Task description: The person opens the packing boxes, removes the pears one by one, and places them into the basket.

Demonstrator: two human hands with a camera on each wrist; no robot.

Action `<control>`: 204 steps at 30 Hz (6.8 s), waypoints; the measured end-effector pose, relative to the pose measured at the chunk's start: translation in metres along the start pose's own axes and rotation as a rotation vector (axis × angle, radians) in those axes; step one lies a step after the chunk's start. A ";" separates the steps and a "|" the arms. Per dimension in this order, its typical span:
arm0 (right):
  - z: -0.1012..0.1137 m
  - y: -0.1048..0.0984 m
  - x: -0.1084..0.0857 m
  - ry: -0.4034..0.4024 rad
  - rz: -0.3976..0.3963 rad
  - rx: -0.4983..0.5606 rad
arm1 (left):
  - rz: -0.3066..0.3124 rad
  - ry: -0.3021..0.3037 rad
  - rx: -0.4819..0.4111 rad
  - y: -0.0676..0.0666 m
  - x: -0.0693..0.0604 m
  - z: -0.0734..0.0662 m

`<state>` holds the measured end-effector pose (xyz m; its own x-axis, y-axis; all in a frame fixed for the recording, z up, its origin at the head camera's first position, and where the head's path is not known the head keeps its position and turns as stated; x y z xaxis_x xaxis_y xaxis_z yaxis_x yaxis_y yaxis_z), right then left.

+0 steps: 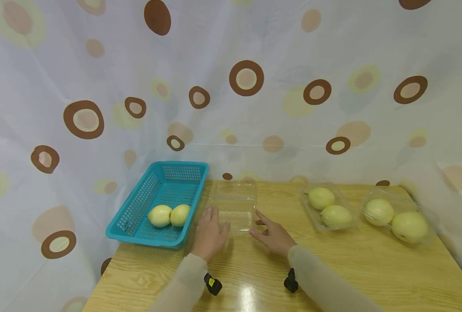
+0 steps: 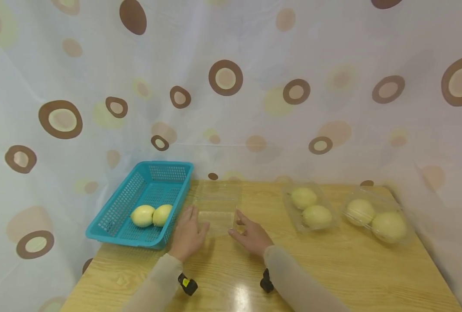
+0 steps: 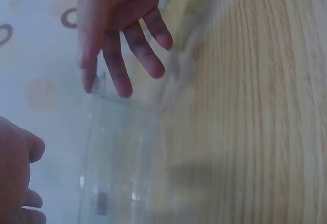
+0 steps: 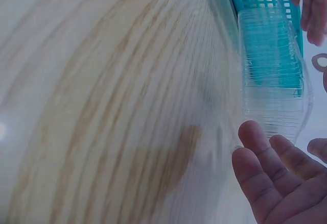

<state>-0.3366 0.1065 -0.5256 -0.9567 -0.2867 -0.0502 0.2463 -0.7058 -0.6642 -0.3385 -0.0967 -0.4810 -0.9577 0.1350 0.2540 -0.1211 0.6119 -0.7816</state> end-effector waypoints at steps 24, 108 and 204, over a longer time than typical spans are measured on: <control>-0.019 -0.084 -0.076 -0.103 -0.257 -0.092 | 0.003 0.339 -0.085 0.000 -0.012 -0.081; -0.103 -0.143 -0.053 0.122 -0.283 -0.498 | 0.228 0.507 0.390 0.162 -0.023 -0.165; -0.054 -0.128 -0.104 -0.217 -0.340 -0.424 | 0.157 -0.443 -1.291 0.151 -0.049 -0.085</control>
<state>-0.2766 0.2619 -0.4754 -0.9066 -0.2470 0.3423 -0.1954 -0.4733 -0.8589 -0.2879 0.0551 -0.5627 -0.9706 0.1612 -0.1787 0.0886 0.9298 0.3573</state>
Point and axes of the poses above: each hand's wrist, its own x-axis towards the middle knuckle, its own y-axis out of the palm, z = x × y, the point moved 6 cm from there along x, towards the middle knuckle, and after that the axes turned 9 degrees about -x, right-handed, at the moved point
